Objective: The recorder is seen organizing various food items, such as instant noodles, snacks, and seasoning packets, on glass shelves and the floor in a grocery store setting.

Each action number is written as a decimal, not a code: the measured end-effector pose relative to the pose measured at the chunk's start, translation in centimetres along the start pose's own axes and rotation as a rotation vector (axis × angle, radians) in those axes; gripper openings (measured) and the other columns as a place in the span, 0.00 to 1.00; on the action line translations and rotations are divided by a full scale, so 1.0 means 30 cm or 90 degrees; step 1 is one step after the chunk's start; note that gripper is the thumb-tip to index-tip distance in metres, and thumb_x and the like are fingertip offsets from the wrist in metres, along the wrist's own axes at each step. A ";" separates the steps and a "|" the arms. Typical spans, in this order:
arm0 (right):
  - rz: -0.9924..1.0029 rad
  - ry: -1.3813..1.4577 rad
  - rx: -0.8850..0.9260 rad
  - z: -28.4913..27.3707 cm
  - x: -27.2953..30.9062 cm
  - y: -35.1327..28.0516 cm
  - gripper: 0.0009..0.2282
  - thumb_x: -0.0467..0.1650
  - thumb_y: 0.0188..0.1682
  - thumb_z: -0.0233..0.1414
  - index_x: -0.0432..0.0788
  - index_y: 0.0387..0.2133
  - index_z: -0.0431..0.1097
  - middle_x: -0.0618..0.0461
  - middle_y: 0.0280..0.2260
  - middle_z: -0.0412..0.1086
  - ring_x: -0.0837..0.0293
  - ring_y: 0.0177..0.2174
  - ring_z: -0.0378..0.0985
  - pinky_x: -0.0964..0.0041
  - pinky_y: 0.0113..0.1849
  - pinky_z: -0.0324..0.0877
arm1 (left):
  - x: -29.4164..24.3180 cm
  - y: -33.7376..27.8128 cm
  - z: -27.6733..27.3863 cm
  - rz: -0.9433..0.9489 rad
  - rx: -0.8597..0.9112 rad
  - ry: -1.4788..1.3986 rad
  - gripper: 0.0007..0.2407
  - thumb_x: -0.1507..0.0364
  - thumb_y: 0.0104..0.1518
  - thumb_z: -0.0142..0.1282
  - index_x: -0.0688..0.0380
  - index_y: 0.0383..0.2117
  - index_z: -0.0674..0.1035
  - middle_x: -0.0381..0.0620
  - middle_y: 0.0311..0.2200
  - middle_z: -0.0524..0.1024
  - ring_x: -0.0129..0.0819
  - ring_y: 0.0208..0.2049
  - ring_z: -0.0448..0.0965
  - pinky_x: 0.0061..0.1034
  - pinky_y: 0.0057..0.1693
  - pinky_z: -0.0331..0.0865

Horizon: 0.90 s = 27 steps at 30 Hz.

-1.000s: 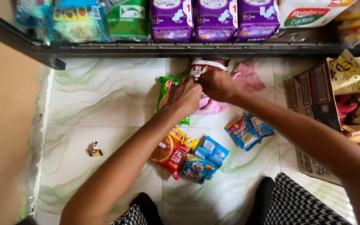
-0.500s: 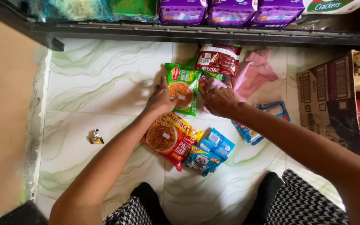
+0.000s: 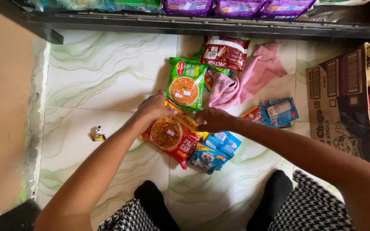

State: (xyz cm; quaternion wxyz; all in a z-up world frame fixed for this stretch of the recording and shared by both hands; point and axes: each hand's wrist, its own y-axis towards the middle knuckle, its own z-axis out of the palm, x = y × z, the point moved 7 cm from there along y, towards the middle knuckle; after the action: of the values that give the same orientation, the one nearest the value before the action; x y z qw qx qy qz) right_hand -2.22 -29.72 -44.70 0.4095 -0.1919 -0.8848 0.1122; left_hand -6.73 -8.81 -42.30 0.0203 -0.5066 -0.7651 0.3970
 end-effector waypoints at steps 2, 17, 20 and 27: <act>-0.015 0.063 0.006 -0.008 -0.001 -0.002 0.17 0.41 0.43 0.61 0.40 0.37 0.74 0.47 0.34 0.77 0.52 0.35 0.82 0.57 0.37 0.76 | -0.001 0.011 0.006 0.122 -0.035 -0.060 0.33 0.59 0.38 0.74 0.59 0.53 0.75 0.60 0.47 0.80 0.50 0.50 0.80 0.40 0.57 0.72; 0.052 0.134 0.070 -0.026 0.076 -0.006 0.18 0.42 0.43 0.61 0.39 0.33 0.72 0.49 0.33 0.75 0.56 0.36 0.78 0.59 0.37 0.74 | 0.151 0.044 0.139 0.029 0.230 -0.342 0.21 0.55 0.57 0.67 0.65 0.39 0.82 0.44 0.31 0.79 0.28 0.30 0.75 0.29 0.34 0.70; 0.057 0.270 0.024 -0.095 0.061 -0.036 0.17 0.41 0.47 0.61 0.38 0.33 0.73 0.49 0.32 0.73 0.58 0.36 0.74 0.59 0.37 0.72 | 0.058 -0.067 0.032 0.041 0.231 -0.451 0.16 0.58 0.59 0.57 0.55 0.45 0.81 0.44 0.36 0.80 0.28 0.34 0.77 0.30 0.39 0.72; 0.194 0.722 -0.230 -0.345 0.059 -0.061 0.11 0.36 0.49 0.57 0.42 0.39 0.75 0.57 0.33 0.77 0.64 0.33 0.78 0.65 0.37 0.76 | 0.040 -0.042 -0.164 0.059 -0.012 -0.684 0.15 0.59 0.66 0.50 0.58 0.46 0.78 0.42 0.38 0.82 0.28 0.39 0.81 0.32 0.46 0.78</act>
State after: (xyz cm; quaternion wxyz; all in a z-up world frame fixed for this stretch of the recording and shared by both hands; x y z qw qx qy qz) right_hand 4.23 -30.17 -36.21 0.7566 -0.4124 -0.4971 -0.1020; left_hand -6.14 -5.19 -38.60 -0.3958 -0.2654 -0.6481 0.5941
